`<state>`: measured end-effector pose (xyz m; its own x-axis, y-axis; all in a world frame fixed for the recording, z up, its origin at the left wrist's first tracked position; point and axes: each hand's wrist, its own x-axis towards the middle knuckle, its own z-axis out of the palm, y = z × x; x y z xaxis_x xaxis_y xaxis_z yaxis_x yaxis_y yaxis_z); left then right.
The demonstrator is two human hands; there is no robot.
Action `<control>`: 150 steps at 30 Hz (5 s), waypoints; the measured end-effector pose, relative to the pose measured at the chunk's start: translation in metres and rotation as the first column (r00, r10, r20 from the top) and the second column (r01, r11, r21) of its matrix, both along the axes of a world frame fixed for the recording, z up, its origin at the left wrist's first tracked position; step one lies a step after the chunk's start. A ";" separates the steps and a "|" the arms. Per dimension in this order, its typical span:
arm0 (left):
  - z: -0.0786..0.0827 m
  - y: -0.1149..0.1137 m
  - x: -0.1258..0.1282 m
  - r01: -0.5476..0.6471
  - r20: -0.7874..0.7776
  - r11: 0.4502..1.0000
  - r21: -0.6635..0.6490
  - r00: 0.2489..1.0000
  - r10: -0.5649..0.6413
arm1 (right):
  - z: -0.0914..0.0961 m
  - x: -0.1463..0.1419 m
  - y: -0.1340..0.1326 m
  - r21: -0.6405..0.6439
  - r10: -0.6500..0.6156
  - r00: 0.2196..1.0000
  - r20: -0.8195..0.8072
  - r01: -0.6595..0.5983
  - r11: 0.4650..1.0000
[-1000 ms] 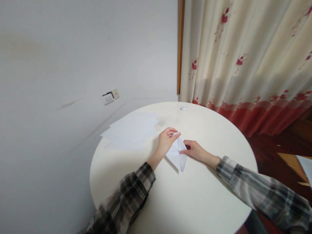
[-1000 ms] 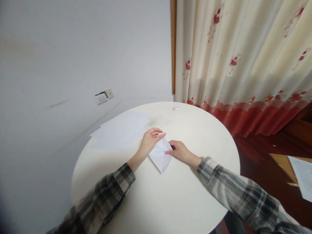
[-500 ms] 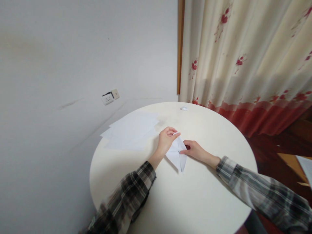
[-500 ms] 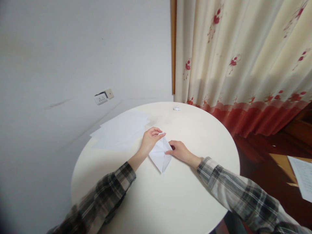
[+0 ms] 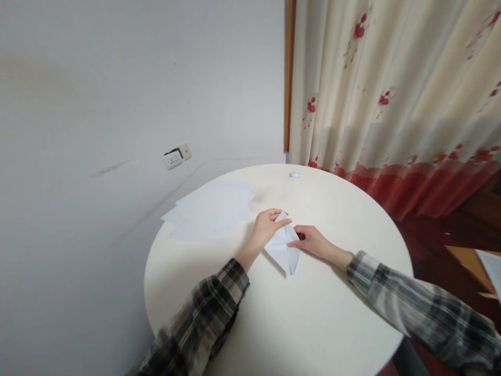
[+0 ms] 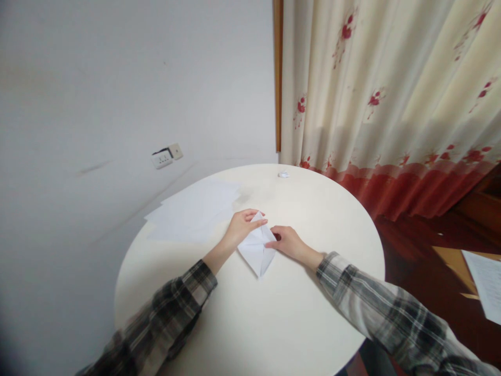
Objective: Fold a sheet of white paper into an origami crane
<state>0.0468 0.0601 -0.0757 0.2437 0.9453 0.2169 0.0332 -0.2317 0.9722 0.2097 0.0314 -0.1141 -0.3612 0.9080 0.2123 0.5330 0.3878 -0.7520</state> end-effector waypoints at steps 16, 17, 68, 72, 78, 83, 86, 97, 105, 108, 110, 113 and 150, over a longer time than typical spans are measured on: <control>-0.004 0.001 -0.001 0.039 -0.169 0.995 0.091 0.985 -0.023 | 0.001 0.000 -0.001 0.001 -0.008 1.000 -0.017 0.008 1.000; -0.004 0.001 0.000 0.040 -0.178 0.994 0.098 0.984 -0.022 | 0.002 0.000 -0.002 -0.002 -0.007 1.000 -0.016 0.007 1.000; -0.006 -0.006 -0.017 0.028 -0.520 0.992 0.124 0.853 0.041 | -0.003 0.007 0.001 -0.026 -0.076 0.991 -0.108 0.074 0.997; -0.008 -0.005 -0.017 0.003 -0.540 0.993 0.119 0.839 0.063 | -0.003 0.005 0.002 -0.001 -0.093 0.993 -0.078 0.093 0.996; -0.009 -0.006 -0.015 -0.036 -0.558 0.993 0.111 0.824 0.092 | 0.002 0.001 -0.001 0.003 -0.107 0.989 -0.105 0.108 0.994; -0.009 -0.006 -0.018 -0.026 -0.608 0.996 0.081 0.790 0.070 | 0.004 0.000 -0.004 -0.009 -0.106 0.988 -0.112 0.105 0.994; -0.007 -0.007 -0.018 -0.015 -0.644 0.997 0.072 0.763 0.058 | 0.006 -0.001 -0.005 0.012 -0.114 0.992 -0.046 0.115 0.993; -0.006 -0.004 -0.015 0.062 -0.625 0.998 0.013 0.780 -0.041 | 0.008 -0.004 -0.003 0.087 -0.159 0.980 0.116 0.149 0.985; -0.004 0.004 -0.006 0.035 -0.402 0.998 0.047 0.916 -0.013 | 0.008 -0.003 -0.004 0.062 -0.134 0.987 0.087 0.128 0.990; -0.006 0.005 -0.003 0.016 -0.332 0.998 0.054 0.943 0.003 | 0.009 -0.003 -0.005 0.082 -0.133 0.986 0.098 0.126 0.989; -0.007 0.005 -0.002 0.009 -0.293 0.999 0.049 0.956 0.005 | 0.009 -0.004 -0.005 0.089 -0.134 0.986 0.100 0.125 0.988; -0.010 0.005 0.000 0.005 -0.239 0.999 0.033 0.971 0.003 | 0.009 -0.004 -0.005 0.097 -0.137 0.985 0.109 0.127 0.987; 0.006 -0.004 0.002 0.008 -0.134 0.992 0.124 0.991 0.008 | 0.008 -0.002 -0.004 0.110 -0.134 0.980 0.149 0.119 0.987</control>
